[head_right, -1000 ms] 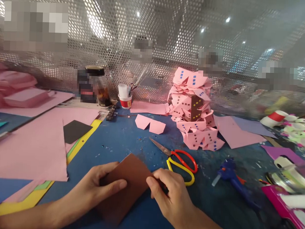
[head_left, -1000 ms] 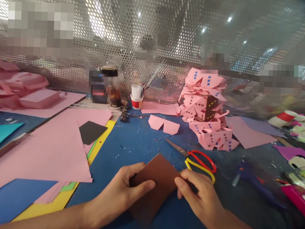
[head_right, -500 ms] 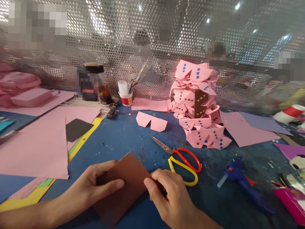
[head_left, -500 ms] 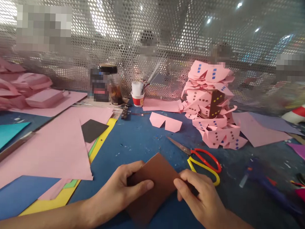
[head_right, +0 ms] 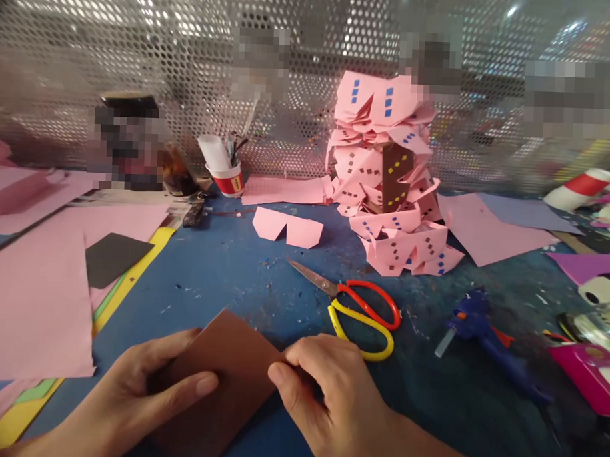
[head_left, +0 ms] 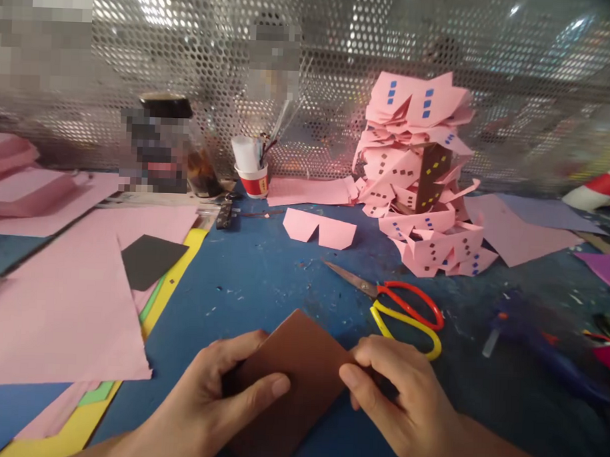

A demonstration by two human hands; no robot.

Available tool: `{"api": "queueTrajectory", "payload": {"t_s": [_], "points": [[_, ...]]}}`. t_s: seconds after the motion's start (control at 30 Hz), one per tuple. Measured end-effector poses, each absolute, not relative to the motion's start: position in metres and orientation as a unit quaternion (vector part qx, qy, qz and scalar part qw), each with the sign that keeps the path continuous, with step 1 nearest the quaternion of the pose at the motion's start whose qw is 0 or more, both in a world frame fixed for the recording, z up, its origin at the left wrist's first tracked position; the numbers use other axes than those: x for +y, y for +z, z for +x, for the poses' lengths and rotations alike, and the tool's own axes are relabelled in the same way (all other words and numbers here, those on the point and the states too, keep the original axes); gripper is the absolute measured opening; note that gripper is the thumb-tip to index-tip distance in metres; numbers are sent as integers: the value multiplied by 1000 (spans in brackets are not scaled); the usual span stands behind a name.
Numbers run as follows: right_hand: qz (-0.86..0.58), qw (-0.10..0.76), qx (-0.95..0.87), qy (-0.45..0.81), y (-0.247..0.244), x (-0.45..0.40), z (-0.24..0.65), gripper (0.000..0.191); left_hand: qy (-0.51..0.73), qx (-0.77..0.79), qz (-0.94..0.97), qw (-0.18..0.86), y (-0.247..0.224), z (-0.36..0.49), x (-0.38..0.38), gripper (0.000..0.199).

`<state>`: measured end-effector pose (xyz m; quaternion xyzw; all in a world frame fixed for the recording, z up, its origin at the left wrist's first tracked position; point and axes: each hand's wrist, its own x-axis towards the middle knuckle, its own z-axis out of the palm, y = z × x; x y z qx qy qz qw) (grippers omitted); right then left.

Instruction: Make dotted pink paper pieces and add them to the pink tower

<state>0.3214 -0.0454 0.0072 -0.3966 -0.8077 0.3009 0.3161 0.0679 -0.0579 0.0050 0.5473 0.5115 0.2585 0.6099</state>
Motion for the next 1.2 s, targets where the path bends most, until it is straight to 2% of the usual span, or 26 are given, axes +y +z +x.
{"api": "queueTrajectory", "payload": {"t_s": [0.1,0.23,0.3,0.4,0.53,0.63,0.8,1.07,1.13,1.2], "points": [[-397,316,-805,307,8,-46,321,25,256,511,548,610,4,68,-57,18],[-385,316,-815,296,15,-41,325,23,262,510,529,626,6,69,-54,24],[-383,323,-824,265,22,-34,331,16,269,511,512,636,6,68,-52,28],[-466,298,-814,179,31,-20,347,16,284,509,500,640,7,68,-50,31],[-547,177,-817,46,33,-9,369,8,314,513,479,639,12,69,-46,32],[-569,90,-817,21,30,-9,380,13,327,516,470,638,17,69,-43,33],[-585,43,-809,33,29,-8,385,21,333,508,481,632,20,69,-38,31],[-612,85,-781,92,26,-3,390,10,360,500,479,625,21,69,-33,33],[-616,118,-759,172,27,-2,390,12,370,502,480,617,23,68,-32,34],[-586,156,-731,311,28,-2,387,15,382,504,477,610,25,66,-30,34]]}}
